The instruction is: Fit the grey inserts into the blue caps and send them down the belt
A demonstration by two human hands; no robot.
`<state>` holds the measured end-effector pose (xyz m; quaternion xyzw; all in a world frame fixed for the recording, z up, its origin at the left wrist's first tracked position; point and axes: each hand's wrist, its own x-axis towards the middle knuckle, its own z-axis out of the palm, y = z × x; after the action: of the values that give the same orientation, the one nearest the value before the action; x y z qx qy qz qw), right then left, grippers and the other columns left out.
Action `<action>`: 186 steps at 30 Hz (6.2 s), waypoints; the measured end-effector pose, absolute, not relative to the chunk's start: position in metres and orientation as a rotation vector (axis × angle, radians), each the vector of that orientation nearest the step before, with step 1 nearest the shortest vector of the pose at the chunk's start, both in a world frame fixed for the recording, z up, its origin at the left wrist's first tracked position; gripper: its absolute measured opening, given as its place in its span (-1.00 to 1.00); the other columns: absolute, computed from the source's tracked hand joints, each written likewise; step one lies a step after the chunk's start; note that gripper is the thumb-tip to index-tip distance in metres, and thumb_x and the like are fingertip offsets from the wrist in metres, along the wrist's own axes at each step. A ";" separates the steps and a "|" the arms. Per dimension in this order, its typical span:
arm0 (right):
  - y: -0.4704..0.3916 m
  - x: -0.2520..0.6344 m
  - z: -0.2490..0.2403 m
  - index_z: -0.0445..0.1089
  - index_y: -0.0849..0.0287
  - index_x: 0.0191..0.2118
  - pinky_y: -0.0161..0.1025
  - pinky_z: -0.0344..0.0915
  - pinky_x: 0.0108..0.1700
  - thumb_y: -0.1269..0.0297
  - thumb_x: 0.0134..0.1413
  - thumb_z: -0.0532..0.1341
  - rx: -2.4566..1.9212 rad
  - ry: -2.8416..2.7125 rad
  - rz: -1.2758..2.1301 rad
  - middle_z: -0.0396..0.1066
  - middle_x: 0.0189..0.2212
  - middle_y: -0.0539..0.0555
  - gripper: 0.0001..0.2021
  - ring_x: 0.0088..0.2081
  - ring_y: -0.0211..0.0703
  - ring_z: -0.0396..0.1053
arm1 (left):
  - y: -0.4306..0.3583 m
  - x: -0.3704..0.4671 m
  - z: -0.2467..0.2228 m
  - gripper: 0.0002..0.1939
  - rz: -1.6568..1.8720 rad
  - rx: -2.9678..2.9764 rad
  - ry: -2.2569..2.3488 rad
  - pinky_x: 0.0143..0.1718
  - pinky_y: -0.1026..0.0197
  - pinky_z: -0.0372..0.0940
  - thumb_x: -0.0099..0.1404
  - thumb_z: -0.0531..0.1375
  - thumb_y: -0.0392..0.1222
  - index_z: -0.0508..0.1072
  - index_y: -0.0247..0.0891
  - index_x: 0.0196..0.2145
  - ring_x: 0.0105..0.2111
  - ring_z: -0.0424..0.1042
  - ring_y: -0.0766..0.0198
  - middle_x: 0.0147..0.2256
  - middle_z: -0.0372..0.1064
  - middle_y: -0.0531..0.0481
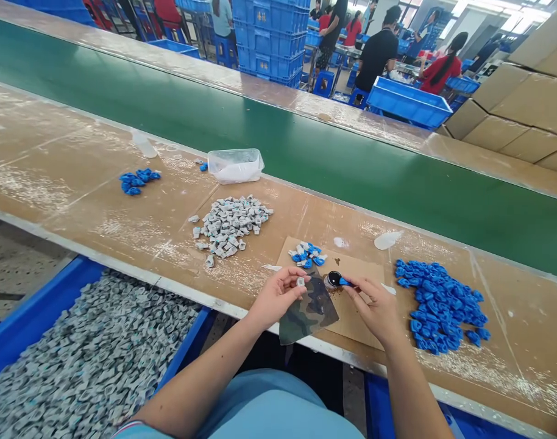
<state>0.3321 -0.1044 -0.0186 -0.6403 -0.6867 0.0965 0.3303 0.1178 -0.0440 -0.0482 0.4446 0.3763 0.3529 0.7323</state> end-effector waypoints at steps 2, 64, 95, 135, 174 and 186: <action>-0.106 0.334 -0.019 0.51 0.00 -0.15 -0.21 0.46 -0.29 0.22 0.18 0.14 -1.694 -1.788 0.238 0.55 -0.28 0.06 -0.78 -0.28 -0.12 0.51 | -0.047 0.120 -0.051 -0.72 0.773 0.991 0.816 -0.27 0.25 0.35 0.08 0.30 -0.13 0.44 -0.25 -0.24 -0.36 0.44 0.34 -0.31 0.45 -0.01; -0.130 0.302 -0.031 0.58 -0.02 -0.32 -0.32 0.47 -0.41 0.30 -0.06 0.36 -1.367 -1.373 0.700 0.57 -0.44 0.01 -0.88 -0.42 -0.20 0.51 | -0.052 0.135 -0.028 -0.61 0.431 1.123 0.622 -0.51 0.30 0.25 0.03 0.31 0.07 0.31 -0.29 -0.38 -0.60 0.28 0.44 -0.57 0.29 0.14; -0.122 0.441 -0.054 0.50 0.19 -0.34 0.03 0.31 -0.25 -0.01 -0.04 0.11 -2.353 -1.283 -0.207 0.40 -0.56 0.20 -0.62 -0.33 0.13 0.37 | -0.005 0.115 -0.042 -0.85 0.866 1.856 1.228 -0.28 0.20 0.32 0.21 0.13 -0.19 0.46 -0.23 -0.30 -0.40 0.41 0.23 -0.39 0.46 -0.03; -0.104 0.330 -0.025 0.54 -0.03 -0.20 -0.11 0.45 -0.19 0.24 0.10 0.19 -1.660 -1.670 0.334 0.58 -0.26 0.04 -0.80 -0.21 -0.05 0.52 | 0.017 0.044 -0.039 -0.82 0.970 2.115 1.384 -0.11 0.10 0.31 0.24 0.08 -0.18 0.48 -0.21 -0.36 -0.20 0.39 0.15 -0.25 0.43 -0.10; -0.120 0.301 -0.019 0.55 0.04 -0.28 -0.32 0.45 -0.36 0.34 0.03 0.31 -1.323 -1.620 0.590 0.55 -0.43 0.03 -0.89 -0.40 -0.23 0.49 | -0.057 0.131 -0.039 -0.74 0.649 1.247 0.659 -0.24 0.23 0.36 0.12 0.25 -0.25 0.38 -0.27 -0.20 -0.31 0.46 0.29 -0.33 0.44 -0.02; -0.132 0.305 -0.039 0.55 0.00 -0.18 -0.25 0.46 -0.24 0.34 0.07 0.27 -1.444 -1.558 0.613 0.58 -0.31 0.04 -0.81 -0.29 -0.18 0.51 | -0.065 0.144 -0.046 -0.76 0.654 1.238 0.774 -0.32 0.24 0.38 0.10 0.24 -0.16 0.40 -0.28 -0.25 -0.35 0.43 0.30 -0.35 0.40 -0.03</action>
<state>0.3047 -0.1320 -0.0389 -0.5836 -0.6298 0.2478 0.4487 0.1438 -0.0652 -0.0459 0.5549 0.3472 0.2934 0.6967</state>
